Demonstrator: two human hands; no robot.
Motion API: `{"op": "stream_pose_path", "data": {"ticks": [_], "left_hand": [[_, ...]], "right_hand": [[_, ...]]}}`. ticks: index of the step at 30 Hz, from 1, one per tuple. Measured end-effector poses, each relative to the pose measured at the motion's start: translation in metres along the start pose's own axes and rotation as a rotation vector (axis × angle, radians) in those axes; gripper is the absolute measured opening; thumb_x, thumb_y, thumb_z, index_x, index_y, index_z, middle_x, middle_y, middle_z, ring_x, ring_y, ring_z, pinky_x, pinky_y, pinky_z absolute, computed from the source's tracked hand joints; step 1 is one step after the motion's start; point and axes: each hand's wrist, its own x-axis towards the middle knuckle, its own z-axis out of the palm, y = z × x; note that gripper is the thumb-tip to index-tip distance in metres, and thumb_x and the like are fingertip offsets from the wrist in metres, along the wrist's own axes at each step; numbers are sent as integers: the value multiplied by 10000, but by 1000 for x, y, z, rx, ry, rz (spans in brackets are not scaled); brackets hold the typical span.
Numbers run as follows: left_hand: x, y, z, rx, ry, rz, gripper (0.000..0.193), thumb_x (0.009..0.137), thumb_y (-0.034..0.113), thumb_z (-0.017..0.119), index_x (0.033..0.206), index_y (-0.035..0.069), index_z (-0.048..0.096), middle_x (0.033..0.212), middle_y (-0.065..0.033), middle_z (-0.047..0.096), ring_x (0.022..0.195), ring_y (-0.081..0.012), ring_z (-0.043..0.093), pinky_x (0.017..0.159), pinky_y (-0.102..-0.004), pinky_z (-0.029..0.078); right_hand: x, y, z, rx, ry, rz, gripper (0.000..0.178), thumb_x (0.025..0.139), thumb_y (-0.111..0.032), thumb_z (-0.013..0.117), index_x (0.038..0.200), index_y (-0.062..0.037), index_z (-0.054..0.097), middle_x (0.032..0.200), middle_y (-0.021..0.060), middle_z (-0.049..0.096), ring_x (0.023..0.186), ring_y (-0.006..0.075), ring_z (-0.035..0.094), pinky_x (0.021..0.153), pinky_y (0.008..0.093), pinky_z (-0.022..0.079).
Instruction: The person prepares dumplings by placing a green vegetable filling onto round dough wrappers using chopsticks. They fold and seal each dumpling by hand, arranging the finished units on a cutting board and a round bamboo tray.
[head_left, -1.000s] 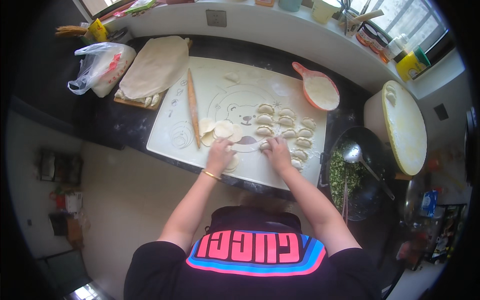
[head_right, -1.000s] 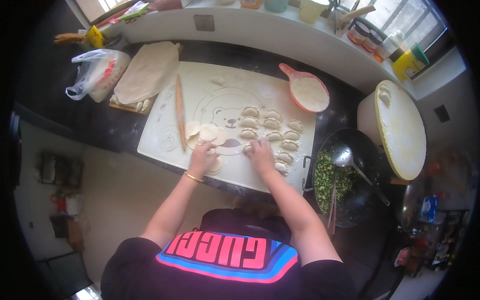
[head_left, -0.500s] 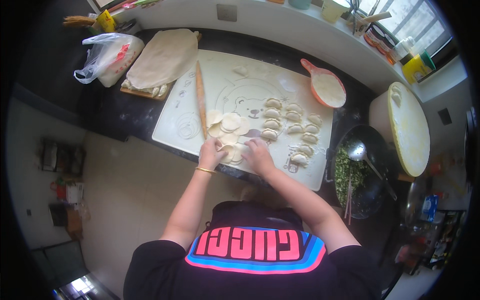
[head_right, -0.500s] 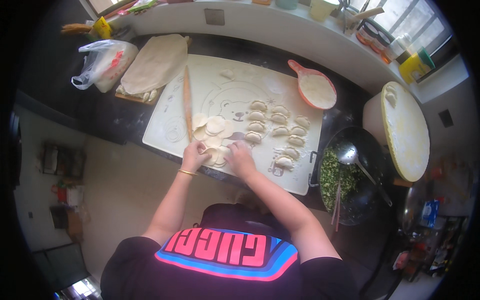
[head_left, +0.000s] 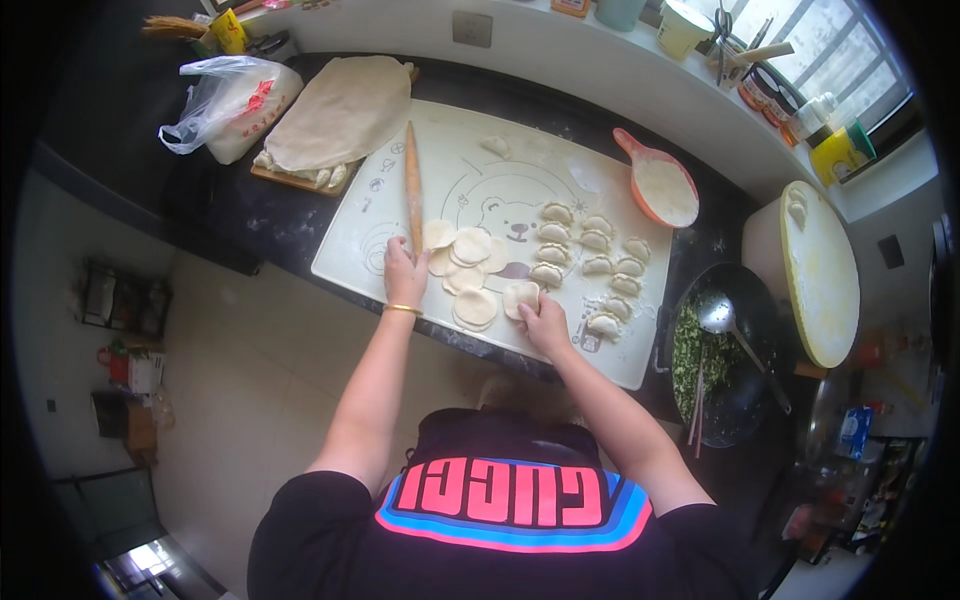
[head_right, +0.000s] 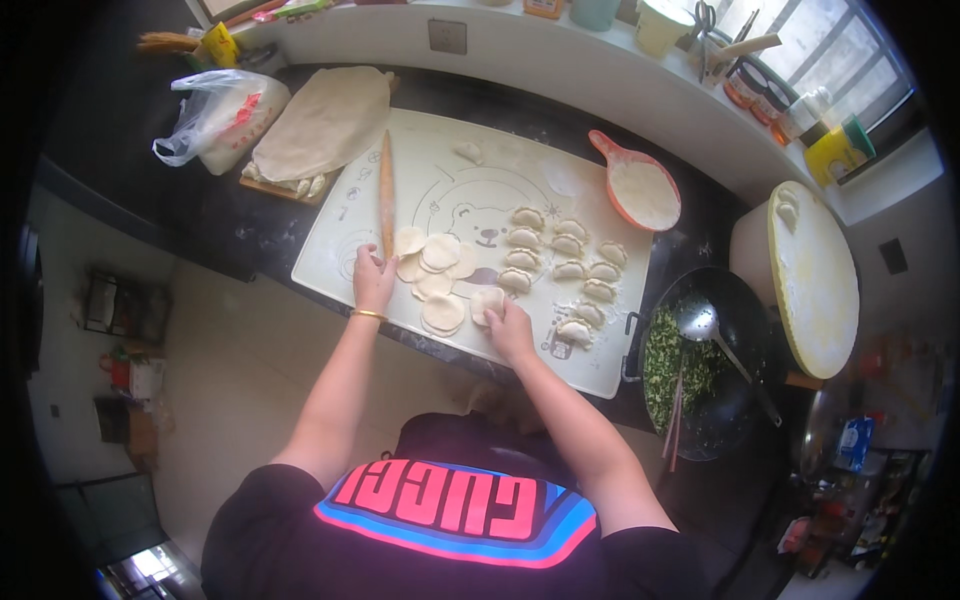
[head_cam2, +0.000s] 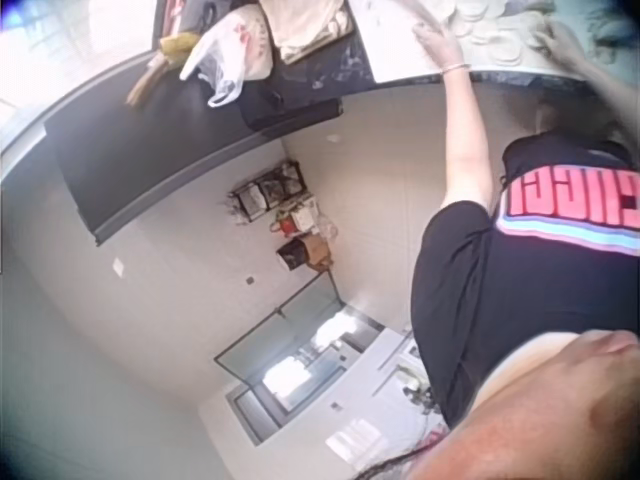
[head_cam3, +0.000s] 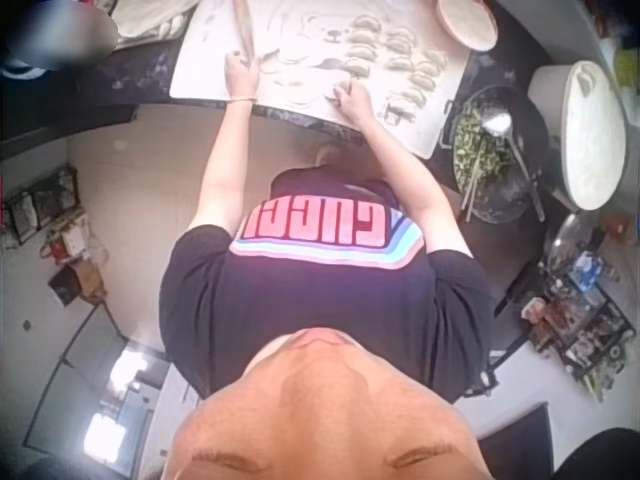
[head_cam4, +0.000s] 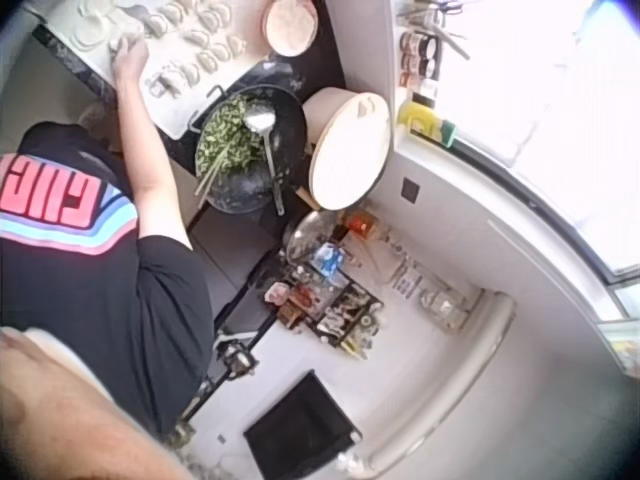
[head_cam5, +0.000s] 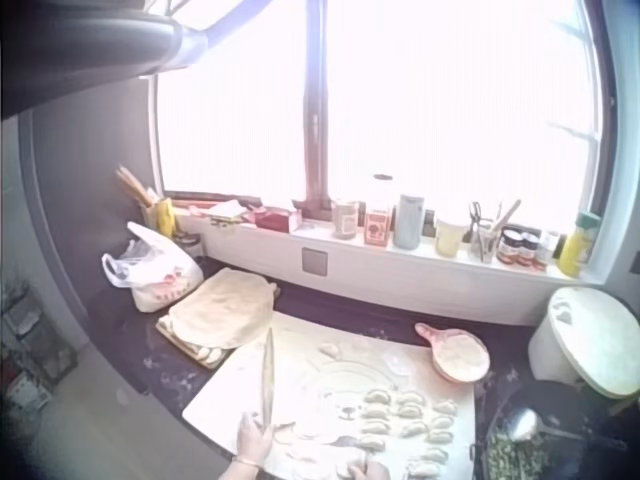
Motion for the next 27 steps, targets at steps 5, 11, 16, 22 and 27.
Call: {"op": "stream_pose_path", "data": {"ticks": [5, 11, 16, 22, 27], "left_hand": [[24, -7, -5, 93, -175, -170, 421, 739, 129, 637, 1098, 15, 447, 835, -183, 580, 795, -325, 568, 709, -390, 457], [48, -4, -1, 408, -120, 183, 347, 725, 121, 645, 1037, 40, 519, 1040, -181, 527, 978, -359, 509, 831, -425, 428], [56, 10, 21, 352, -290, 130, 373, 675, 135, 717, 996, 37, 555, 997, -158, 554, 994, -341, 525, 842, -395, 438], [70, 11, 15, 146, -357, 75, 183, 679, 104, 675, 806, -9, 608, 804, -182, 613, 798, -303, 602, 716, -375, 471], [31, 59, 1, -149, -422, 225, 175, 744, 65, 633, 888, -16, 576, 755, -161, 613, 668, -208, 598, 600, -314, 466]], "right_hand": [[2, -1, -5, 0, -49, 70, 155, 866, -112, 533, 925, 29, 562, 651, 97, 614, 498, 154, 575, 495, 288, 461], [-5, 4, -16, 42, -96, 212, 151, 862, -113, 537, 833, 35, 550, 614, 100, 600, 485, 151, 565, 472, 283, 450], [-8, 11, -23, -67, -89, 243, 216, 835, -174, 577, 780, 34, 567, 624, 118, 612, 494, 172, 588, 513, 313, 466], [-21, 17, -35, -225, -28, 236, 259, 805, -236, 599, 763, 20, 601, 661, 125, 633, 601, 226, 630, 619, 356, 481], [-38, 7, -49, -370, 247, 5, 177, 804, -182, 600, 845, -11, 618, 720, 120, 647, 746, 234, 646, 667, 329, 483]]}}
